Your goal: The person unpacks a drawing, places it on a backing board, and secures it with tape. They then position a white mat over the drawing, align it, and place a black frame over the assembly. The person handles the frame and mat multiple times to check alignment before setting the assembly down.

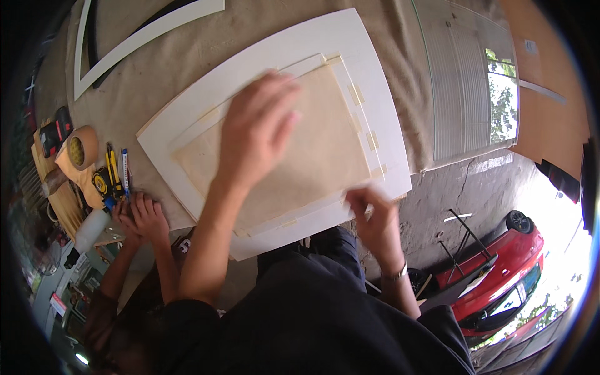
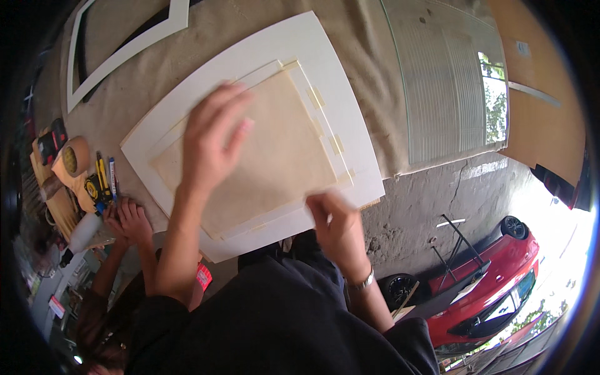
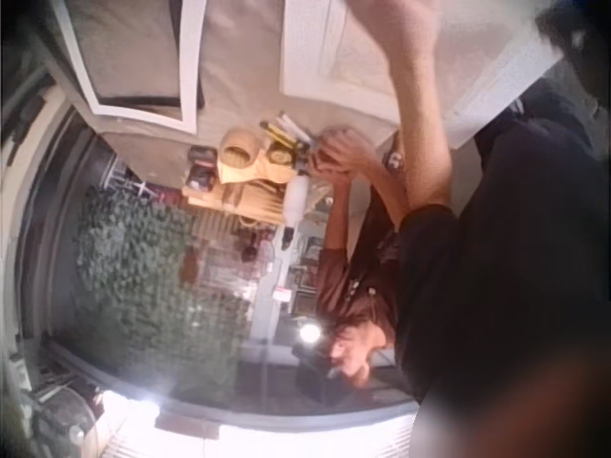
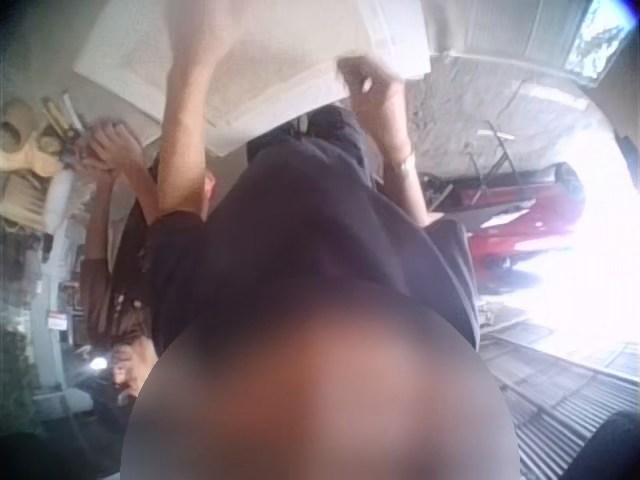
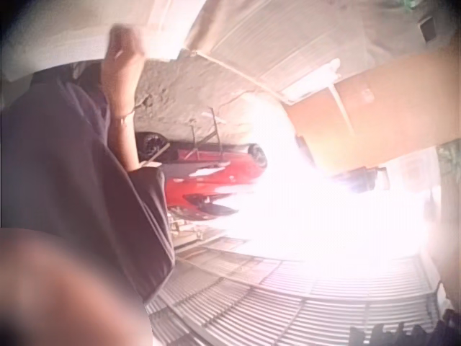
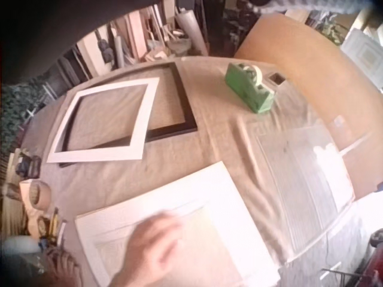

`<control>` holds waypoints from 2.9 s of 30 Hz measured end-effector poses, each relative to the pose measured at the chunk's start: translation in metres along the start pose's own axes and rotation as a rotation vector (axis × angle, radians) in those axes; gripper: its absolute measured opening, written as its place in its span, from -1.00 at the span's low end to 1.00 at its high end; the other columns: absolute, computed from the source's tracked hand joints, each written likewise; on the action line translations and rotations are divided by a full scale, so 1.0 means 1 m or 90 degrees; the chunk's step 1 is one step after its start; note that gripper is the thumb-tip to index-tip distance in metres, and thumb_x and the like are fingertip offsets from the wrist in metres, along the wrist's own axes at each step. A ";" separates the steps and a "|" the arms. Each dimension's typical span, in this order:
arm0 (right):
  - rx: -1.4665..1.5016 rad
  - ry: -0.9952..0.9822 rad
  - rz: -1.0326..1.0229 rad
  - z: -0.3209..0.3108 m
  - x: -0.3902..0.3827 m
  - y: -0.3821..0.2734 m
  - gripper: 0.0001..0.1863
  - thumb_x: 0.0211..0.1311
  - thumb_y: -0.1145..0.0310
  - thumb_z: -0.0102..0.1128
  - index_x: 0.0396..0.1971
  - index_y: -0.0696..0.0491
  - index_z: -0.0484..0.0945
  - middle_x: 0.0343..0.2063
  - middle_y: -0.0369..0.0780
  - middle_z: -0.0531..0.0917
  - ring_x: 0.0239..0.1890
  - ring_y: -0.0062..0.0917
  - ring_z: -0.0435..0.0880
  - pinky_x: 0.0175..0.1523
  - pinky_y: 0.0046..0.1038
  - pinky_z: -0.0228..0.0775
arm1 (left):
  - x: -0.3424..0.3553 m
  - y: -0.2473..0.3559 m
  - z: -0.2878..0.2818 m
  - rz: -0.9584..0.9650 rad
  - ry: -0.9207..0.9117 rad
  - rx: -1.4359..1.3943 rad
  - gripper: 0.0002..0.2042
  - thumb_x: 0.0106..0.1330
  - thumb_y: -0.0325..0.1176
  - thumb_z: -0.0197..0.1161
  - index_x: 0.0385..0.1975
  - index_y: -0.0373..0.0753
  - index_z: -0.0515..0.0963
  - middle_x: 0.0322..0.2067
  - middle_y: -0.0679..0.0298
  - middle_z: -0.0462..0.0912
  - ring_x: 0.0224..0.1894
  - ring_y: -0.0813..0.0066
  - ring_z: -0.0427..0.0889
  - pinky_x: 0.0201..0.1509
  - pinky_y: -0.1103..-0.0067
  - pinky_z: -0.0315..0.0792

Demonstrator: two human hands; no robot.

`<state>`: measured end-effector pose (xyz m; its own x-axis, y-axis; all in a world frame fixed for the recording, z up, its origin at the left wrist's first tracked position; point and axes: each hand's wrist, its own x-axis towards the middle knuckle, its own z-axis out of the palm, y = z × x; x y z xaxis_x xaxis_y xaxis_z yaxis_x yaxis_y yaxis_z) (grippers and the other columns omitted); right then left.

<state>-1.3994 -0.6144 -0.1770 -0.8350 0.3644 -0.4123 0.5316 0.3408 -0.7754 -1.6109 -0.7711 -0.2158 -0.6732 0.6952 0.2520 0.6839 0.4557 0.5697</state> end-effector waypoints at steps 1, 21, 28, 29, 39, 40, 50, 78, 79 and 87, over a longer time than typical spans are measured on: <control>-0.032 0.104 -0.051 -0.002 0.022 -0.008 -0.94 0.25 0.60 0.20 -0.31 0.17 0.60 -0.43 -0.12 0.62 -0.40 -0.32 0.66 -0.27 -0.38 0.46 | -0.002 0.011 0.013 0.036 -0.038 -0.007 -0.71 0.32 -0.43 0.23 0.03 -0.22 0.60 0.12 0.20 0.58 0.24 0.21 0.49 0.28 0.31 0.37; -0.233 0.273 -0.269 0.026 0.110 0.015 -0.85 0.19 0.62 0.22 -0.25 0.14 0.62 -0.33 -0.15 0.54 -0.26 -0.29 0.58 -0.15 -0.30 0.45 | -0.004 0.026 0.073 0.051 -0.047 0.003 -0.70 0.24 -0.43 0.26 -0.02 -0.22 0.62 0.13 0.32 0.61 0.31 0.37 0.45 0.47 0.25 0.16; -0.226 0.309 -0.269 0.030 0.103 0.016 -0.85 0.23 0.59 0.23 -0.20 0.15 0.63 -0.30 -0.16 0.55 -0.28 -0.33 0.59 -0.20 -0.35 0.47 | -0.007 0.025 0.075 0.056 -0.041 0.014 -0.72 0.26 -0.41 0.24 -0.03 -0.20 0.63 0.14 0.35 0.60 0.33 0.41 0.44 0.48 0.25 0.14; -0.235 0.309 -0.279 0.031 0.102 0.020 -0.84 0.24 0.58 0.24 -0.18 0.15 0.63 -0.30 -0.16 0.55 -0.28 -0.34 0.60 -0.21 -0.37 0.47 | -0.007 0.025 0.076 0.056 -0.038 0.012 -0.72 0.26 -0.41 0.24 -0.03 -0.20 0.63 0.14 0.35 0.60 0.33 0.41 0.43 0.48 0.25 0.14; -0.157 0.267 -0.160 0.025 0.104 0.011 -0.91 0.23 0.53 0.27 -0.28 0.15 0.61 -0.35 -0.16 0.55 -0.34 -0.30 0.61 -0.24 -0.34 0.47 | -0.010 0.023 0.077 0.061 -0.050 0.006 -0.73 0.24 -0.41 0.26 -0.05 -0.19 0.63 0.14 0.33 0.60 0.34 0.40 0.42 0.48 0.23 0.13; -0.181 0.266 -0.188 0.025 0.106 0.012 -0.93 0.24 0.53 0.25 -0.29 0.16 0.58 -0.34 -0.15 0.54 -0.33 -0.27 0.60 -0.24 -0.31 0.47 | -0.009 0.023 0.074 0.065 -0.061 -0.002 -0.74 0.24 -0.41 0.26 -0.07 -0.18 0.64 0.15 0.32 0.60 0.34 0.39 0.42 0.48 0.22 0.13; -0.257 0.257 -0.233 0.024 0.107 0.011 -0.83 0.31 0.55 0.14 -0.11 0.14 0.50 -0.27 -0.11 0.53 -0.27 -0.24 0.60 -0.24 -0.27 0.46 | -0.010 0.024 0.070 0.095 -0.073 -0.021 -0.90 0.20 -0.32 0.30 -0.33 -0.11 0.67 0.19 0.22 0.56 0.37 0.27 0.37 0.46 0.03 0.08; -0.331 0.264 -0.198 0.034 0.102 0.016 -0.89 0.33 0.48 0.15 -0.24 0.19 0.47 -0.33 -0.08 0.53 -0.20 -0.19 0.58 -0.22 -0.26 0.45 | -0.015 0.021 0.076 0.102 -0.029 -0.027 -0.90 0.20 -0.28 0.32 -0.40 -0.13 0.66 0.17 0.21 0.56 0.36 0.28 0.38 0.45 0.06 0.14; -0.311 0.276 -0.201 0.034 0.098 0.016 -0.90 0.33 0.48 0.15 -0.25 0.18 0.47 -0.33 -0.08 0.52 -0.21 -0.19 0.58 -0.23 -0.25 0.45 | -0.014 0.022 0.074 0.102 -0.036 -0.029 -0.90 0.21 -0.28 0.32 -0.40 -0.13 0.66 0.16 0.20 0.56 0.36 0.28 0.38 0.45 0.05 0.14; -0.325 0.247 -0.151 0.031 0.095 0.004 -0.90 0.37 0.45 0.13 -0.32 0.16 0.48 -0.33 -0.12 0.57 -0.29 -0.14 0.58 -0.20 -0.19 0.42 | -0.015 0.022 0.074 0.098 -0.033 -0.035 -0.90 0.24 -0.28 0.29 -0.40 -0.13 0.64 0.15 0.19 0.57 0.36 0.27 0.38 0.45 0.04 0.13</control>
<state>-1.4808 -0.6051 -0.2335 -0.8763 0.4814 0.0166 0.4205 0.7812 -0.4614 -1.5647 -0.7302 -0.2647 -0.5455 0.7825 0.3004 0.7604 0.3113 0.5700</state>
